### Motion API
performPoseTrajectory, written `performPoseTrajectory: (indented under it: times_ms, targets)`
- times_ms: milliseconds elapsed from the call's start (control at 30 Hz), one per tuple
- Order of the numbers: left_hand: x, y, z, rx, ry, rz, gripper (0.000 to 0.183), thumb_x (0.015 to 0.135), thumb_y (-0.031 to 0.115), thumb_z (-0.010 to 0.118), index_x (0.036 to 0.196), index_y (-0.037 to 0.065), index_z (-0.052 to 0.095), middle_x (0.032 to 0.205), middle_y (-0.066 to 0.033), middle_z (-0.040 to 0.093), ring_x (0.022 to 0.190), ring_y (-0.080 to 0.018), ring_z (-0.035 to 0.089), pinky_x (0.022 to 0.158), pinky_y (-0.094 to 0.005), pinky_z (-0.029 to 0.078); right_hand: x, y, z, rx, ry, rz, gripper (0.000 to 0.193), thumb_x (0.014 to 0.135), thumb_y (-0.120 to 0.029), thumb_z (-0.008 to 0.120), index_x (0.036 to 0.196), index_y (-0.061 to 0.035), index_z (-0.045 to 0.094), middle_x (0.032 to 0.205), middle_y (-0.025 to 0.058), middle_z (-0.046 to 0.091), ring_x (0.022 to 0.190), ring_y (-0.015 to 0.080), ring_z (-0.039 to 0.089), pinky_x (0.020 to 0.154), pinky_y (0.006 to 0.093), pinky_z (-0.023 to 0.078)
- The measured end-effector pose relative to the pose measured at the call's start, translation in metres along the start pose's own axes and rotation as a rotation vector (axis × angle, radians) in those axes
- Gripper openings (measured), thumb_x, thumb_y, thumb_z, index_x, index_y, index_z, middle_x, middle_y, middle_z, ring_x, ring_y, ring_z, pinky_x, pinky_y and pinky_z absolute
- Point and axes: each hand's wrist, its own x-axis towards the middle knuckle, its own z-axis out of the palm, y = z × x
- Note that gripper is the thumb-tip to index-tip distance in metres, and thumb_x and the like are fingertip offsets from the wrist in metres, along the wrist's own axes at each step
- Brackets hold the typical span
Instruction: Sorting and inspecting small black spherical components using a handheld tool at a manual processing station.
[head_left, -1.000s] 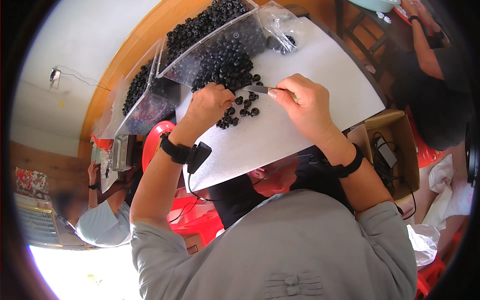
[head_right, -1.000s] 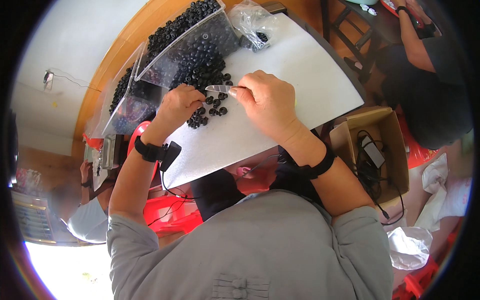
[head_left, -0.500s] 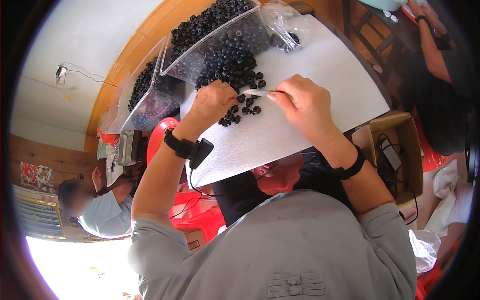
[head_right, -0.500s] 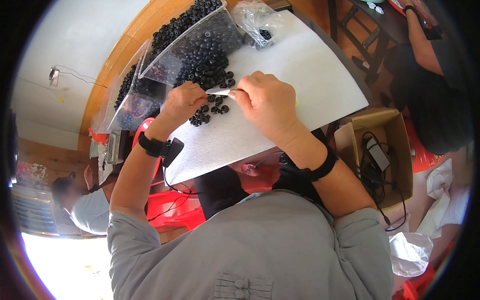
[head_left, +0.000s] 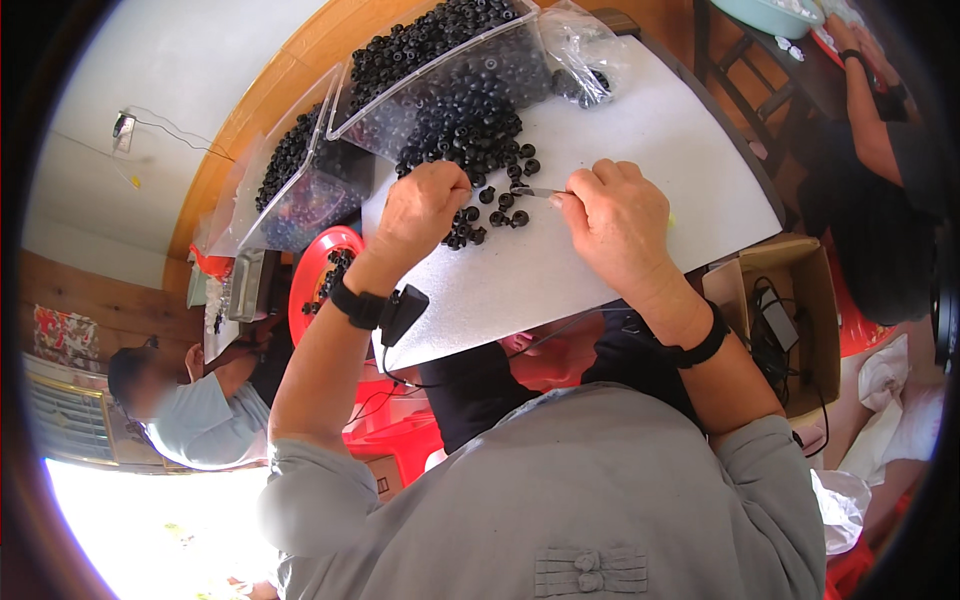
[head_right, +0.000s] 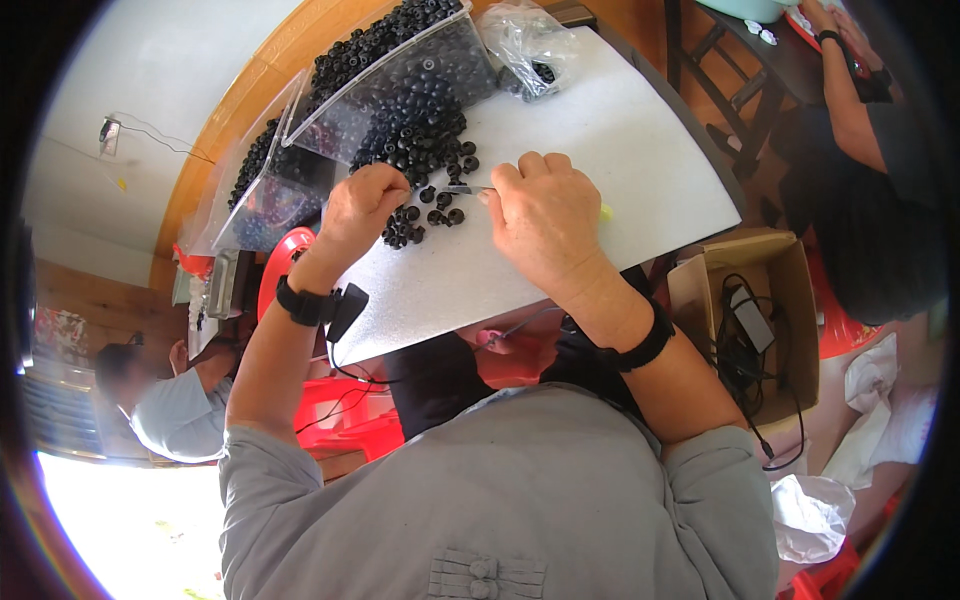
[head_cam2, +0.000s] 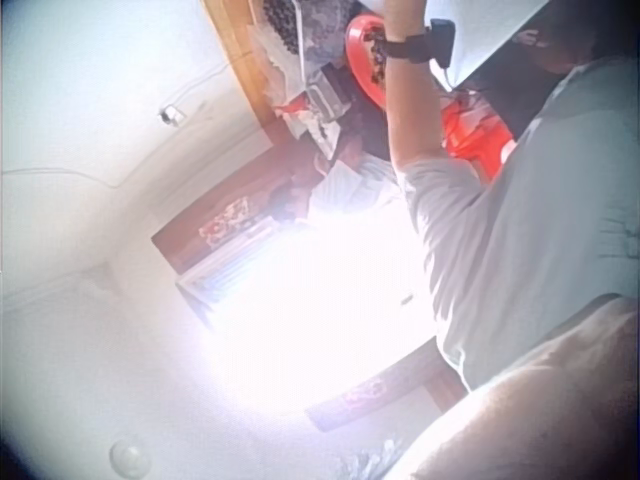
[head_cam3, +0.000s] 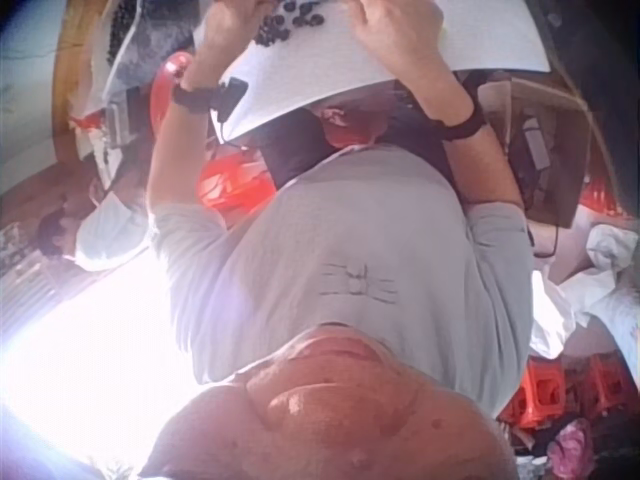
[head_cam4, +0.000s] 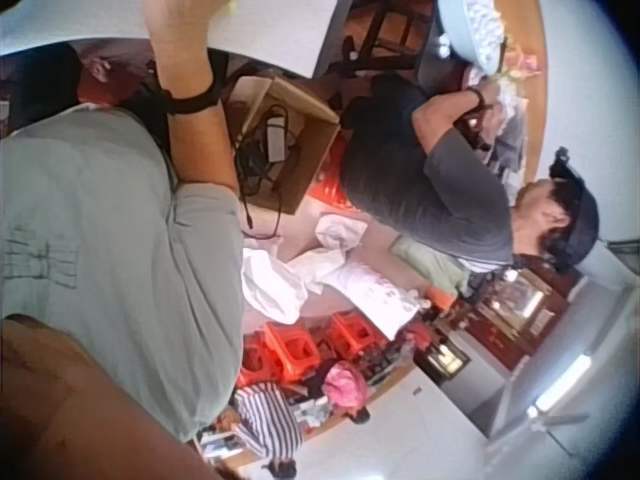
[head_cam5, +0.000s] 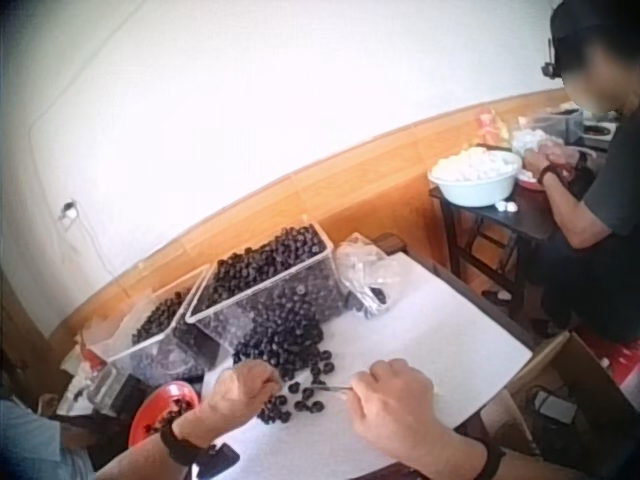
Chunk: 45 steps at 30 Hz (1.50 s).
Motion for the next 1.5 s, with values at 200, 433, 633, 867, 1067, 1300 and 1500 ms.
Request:
performPoseTrajectory:
  times_ms: [200, 433, 633, 867, 1067, 1300, 1500]
  targets:
    - [-0.030, 0.023, 0.006, -0.113, 0.132, 0.052, 0.006, 0.087, 0.005, 0.066, 0.091, 0.000, 0.063, 0.084, -0.0143, 0.063, 0.078, -0.0315, 0.064, 0.070, -0.0386, 0.051, 0.000, -0.002, 0.002, -0.048, -0.013, 0.006, 0.017, 0.076, -0.019, 0.078, 0.078, -0.0075, 0.066, 0.074, 0.0083, 0.062, 0.076, 0.0285, 0.061, 0.062, 0.0400, 0.050]
    - [-0.068, 0.060, 0.014, -0.107, 0.181, 0.045, 0.009, 0.084, -0.001, 0.067, 0.091, 0.001, 0.063, 0.082, -0.0138, 0.060, 0.078, -0.0335, 0.061, 0.069, -0.0416, 0.050, -0.001, -0.004, 0.003, -0.117, -0.027, 0.006, 0.016, 0.077, -0.019, 0.077, 0.079, -0.0080, 0.066, 0.078, 0.0075, 0.061, 0.081, 0.0282, 0.061, 0.065, 0.0399, 0.050]
    - [-0.078, 0.059, 0.026, -0.167, 0.209, -0.009, 0.011, 0.081, -0.001, 0.070, 0.089, 0.003, 0.064, 0.084, -0.0106, 0.060, 0.082, -0.0318, 0.060, 0.069, -0.0408, 0.050, 0.000, -0.005, 0.001, -0.158, -0.060, 0.004, 0.015, 0.078, -0.018, 0.078, 0.080, -0.0091, 0.066, 0.079, 0.0064, 0.058, 0.081, 0.0275, 0.059, 0.065, 0.0400, 0.049]
    - [-0.083, 0.059, 0.036, -0.196, 0.332, -0.041, 0.011, 0.080, 0.001, 0.072, 0.086, 0.005, 0.064, 0.084, -0.0078, 0.060, 0.082, -0.0295, 0.060, 0.068, -0.0399, 0.051, 0.004, -0.006, 0.003, -0.204, -0.002, 0.009, 0.013, 0.078, -0.016, 0.078, 0.081, -0.0100, 0.066, 0.081, 0.0052, 0.057, 0.081, 0.0276, 0.058, 0.066, 0.0415, 0.049]
    - [-0.088, 0.058, 0.037, -0.224, 0.373, -0.066, 0.012, 0.079, 0.002, 0.073, 0.086, 0.005, 0.064, 0.084, -0.0078, 0.059, 0.082, -0.0294, 0.060, 0.067, -0.0403, 0.051, 0.004, -0.010, 0.004, -0.200, -0.056, 0.045, 0.013, 0.078, -0.016, 0.078, 0.082, -0.0111, 0.067, 0.084, 0.0046, 0.058, 0.085, 0.0281, 0.059, 0.068, 0.0424, 0.050]
    - [-0.089, 0.055, 0.040, -0.245, 0.410, -0.054, 0.013, 0.077, 0.002, 0.074, 0.086, 0.005, 0.065, 0.085, -0.0078, 0.059, 0.082, -0.0291, 0.060, 0.068, -0.0398, 0.052, 0.005, -0.012, 0.002, -0.164, -0.157, 0.042, 0.017, 0.076, -0.020, 0.081, 0.081, -0.0121, 0.067, 0.082, 0.0049, 0.056, 0.085, 0.0285, 0.059, 0.069, 0.0425, 0.049]
    - [-0.091, 0.054, 0.041, -0.247, 0.458, -0.037, 0.013, 0.076, 0.002, 0.074, 0.082, 0.005, 0.063, 0.085, -0.0078, 0.058, 0.081, -0.0284, 0.059, 0.067, -0.0390, 0.052, 0.005, -0.010, 0.002, -0.208, -0.180, -0.005, 0.018, 0.075, -0.021, 0.081, 0.083, -0.0116, 0.067, 0.083, 0.0058, 0.056, 0.084, 0.0298, 0.058, 0.073, 0.0433, 0.047]
